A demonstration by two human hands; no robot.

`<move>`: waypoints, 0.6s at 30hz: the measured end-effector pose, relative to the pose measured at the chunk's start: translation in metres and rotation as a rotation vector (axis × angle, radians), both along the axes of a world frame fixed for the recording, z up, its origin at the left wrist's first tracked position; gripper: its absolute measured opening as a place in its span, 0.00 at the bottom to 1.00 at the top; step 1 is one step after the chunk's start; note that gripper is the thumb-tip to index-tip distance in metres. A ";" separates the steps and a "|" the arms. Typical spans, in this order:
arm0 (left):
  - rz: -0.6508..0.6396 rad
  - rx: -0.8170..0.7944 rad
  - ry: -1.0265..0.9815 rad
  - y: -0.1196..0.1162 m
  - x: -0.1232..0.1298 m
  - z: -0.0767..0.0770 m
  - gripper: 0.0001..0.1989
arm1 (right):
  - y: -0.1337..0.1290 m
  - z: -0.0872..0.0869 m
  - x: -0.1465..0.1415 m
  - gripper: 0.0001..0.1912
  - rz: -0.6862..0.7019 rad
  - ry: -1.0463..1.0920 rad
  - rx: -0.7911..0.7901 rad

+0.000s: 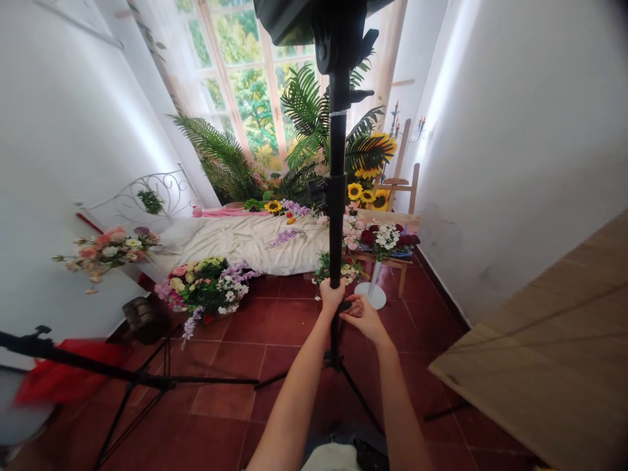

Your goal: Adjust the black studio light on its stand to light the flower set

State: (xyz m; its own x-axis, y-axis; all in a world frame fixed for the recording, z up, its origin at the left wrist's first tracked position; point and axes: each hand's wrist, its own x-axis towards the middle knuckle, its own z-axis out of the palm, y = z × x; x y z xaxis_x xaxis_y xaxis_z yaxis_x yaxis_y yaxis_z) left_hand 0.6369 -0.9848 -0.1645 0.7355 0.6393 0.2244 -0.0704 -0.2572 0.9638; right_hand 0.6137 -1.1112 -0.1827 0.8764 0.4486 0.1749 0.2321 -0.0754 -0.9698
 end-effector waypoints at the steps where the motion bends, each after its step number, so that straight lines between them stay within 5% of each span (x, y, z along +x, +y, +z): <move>1: -0.001 -0.005 0.002 0.000 0.000 0.000 0.17 | 0.000 0.001 -0.001 0.24 -0.023 -0.032 -0.035; 7: -0.012 -0.069 0.027 -0.002 -0.002 0.006 0.13 | 0.001 0.005 -0.004 0.19 -0.109 -0.100 -0.171; 13: -0.013 -0.064 0.051 -0.003 -0.006 0.012 0.13 | 0.009 -0.008 -0.002 0.29 -0.013 0.164 -0.127; 18: -0.005 -0.068 0.035 -0.004 -0.005 0.011 0.13 | 0.005 -0.020 -0.003 0.18 -0.126 0.158 -0.118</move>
